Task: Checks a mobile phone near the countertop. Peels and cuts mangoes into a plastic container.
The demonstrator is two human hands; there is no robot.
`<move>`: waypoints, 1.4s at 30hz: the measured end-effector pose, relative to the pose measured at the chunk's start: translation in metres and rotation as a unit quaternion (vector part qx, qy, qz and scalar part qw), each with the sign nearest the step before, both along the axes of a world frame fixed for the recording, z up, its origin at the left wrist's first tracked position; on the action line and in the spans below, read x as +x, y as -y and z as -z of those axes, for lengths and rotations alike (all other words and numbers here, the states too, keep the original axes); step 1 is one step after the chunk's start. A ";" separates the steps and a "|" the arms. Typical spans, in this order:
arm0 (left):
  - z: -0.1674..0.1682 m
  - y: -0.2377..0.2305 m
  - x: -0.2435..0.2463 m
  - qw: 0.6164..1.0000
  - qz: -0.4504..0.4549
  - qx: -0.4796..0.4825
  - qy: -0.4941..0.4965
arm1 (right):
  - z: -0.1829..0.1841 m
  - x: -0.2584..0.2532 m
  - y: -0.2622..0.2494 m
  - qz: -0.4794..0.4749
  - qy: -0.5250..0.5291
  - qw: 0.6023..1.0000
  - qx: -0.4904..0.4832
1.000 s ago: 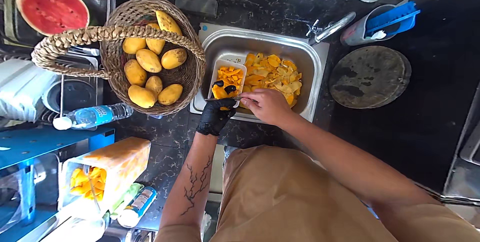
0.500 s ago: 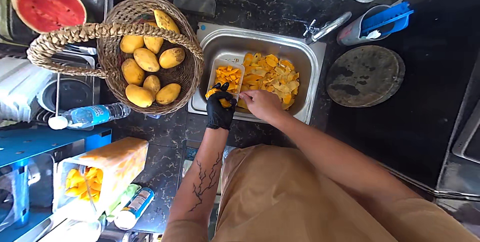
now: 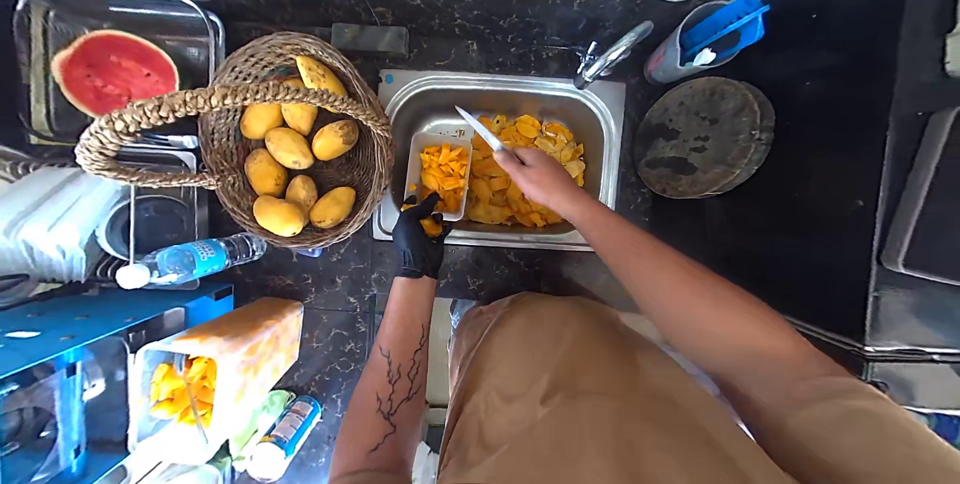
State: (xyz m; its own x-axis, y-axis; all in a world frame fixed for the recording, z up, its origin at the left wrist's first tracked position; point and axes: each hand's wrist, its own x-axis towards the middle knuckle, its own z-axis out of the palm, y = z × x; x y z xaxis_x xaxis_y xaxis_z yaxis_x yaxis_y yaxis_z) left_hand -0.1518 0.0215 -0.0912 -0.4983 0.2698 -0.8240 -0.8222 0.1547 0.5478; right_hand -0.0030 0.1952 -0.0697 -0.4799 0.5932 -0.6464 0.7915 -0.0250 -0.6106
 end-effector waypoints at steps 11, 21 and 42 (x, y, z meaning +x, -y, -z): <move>0.033 -0.001 -0.007 0.982 0.086 -0.015 -0.166 | 0.062 -0.043 -0.022 -0.068 -0.003 0.995 0.076; 0.033 -0.012 -0.012 0.975 0.091 -0.021 -0.203 | 0.074 -0.066 -0.034 0.023 -0.085 0.995 0.039; -0.016 -0.036 0.044 0.880 0.373 0.113 -0.273 | 0.012 0.134 0.039 0.196 -0.063 0.978 -0.023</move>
State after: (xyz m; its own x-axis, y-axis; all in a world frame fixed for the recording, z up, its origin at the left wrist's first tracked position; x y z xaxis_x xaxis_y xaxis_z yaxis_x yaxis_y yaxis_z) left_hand -0.1074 0.0572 -0.0750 -0.4182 0.8157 -0.3997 -0.1434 0.3752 0.9158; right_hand 0.1312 0.1561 -0.0816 -0.2982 0.7192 -0.6276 0.6344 -0.3419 -0.6933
